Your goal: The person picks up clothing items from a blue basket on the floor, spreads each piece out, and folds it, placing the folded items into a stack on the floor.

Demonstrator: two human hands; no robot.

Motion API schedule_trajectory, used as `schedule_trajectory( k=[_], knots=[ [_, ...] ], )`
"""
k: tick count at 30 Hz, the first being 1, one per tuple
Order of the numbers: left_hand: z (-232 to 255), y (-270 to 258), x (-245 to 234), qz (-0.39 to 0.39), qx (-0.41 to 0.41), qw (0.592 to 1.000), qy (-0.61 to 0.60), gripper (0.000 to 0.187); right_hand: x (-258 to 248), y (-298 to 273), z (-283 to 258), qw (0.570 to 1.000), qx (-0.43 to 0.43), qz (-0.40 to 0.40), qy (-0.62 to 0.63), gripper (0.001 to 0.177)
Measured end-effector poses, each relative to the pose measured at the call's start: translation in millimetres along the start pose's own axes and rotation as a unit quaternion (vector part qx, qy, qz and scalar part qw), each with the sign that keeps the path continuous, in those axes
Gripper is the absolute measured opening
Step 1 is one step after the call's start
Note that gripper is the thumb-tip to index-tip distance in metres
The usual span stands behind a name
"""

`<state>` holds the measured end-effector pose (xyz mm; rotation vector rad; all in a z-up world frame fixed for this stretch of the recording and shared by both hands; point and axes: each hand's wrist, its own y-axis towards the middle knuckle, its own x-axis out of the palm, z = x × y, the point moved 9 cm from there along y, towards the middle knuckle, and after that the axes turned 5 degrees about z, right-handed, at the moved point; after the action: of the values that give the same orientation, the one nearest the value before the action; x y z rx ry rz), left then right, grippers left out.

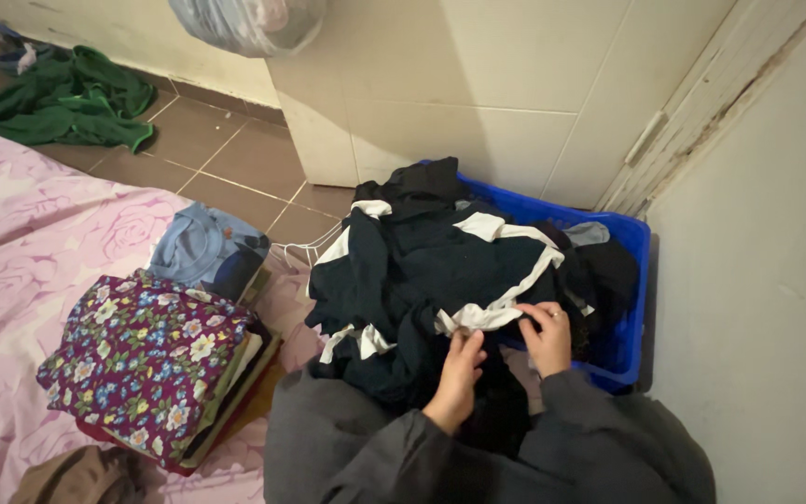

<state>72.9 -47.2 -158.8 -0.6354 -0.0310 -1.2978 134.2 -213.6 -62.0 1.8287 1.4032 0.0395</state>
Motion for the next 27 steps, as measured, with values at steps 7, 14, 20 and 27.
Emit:
schedule_trajectory(
  k=[7,14,20,27],
  knots=[
    [-36.7,47.6,-27.8,0.236,0.147,0.928,-0.249,0.053,-8.2,-9.6,-25.7,0.999,-0.016,-0.011,0.045,0.026],
    [-52.8,60.4,-24.4,0.190,0.104,0.939,-0.268,0.032,-2.9,-17.7,-0.7,0.998,-0.033,-0.025,0.043,0.025],
    [6.8,-38.6,-3.1,-0.014,0.142,0.987,-0.072,0.027,9.6,-4.8,106.9,0.984,0.118,-0.028,0.128,0.039],
    [83.2,-115.2,-47.1,-0.035,0.263,0.963,0.058,0.028,-8.4,63.9,42.6,0.983,-0.112,0.064,-0.133,0.063]
  ],
)
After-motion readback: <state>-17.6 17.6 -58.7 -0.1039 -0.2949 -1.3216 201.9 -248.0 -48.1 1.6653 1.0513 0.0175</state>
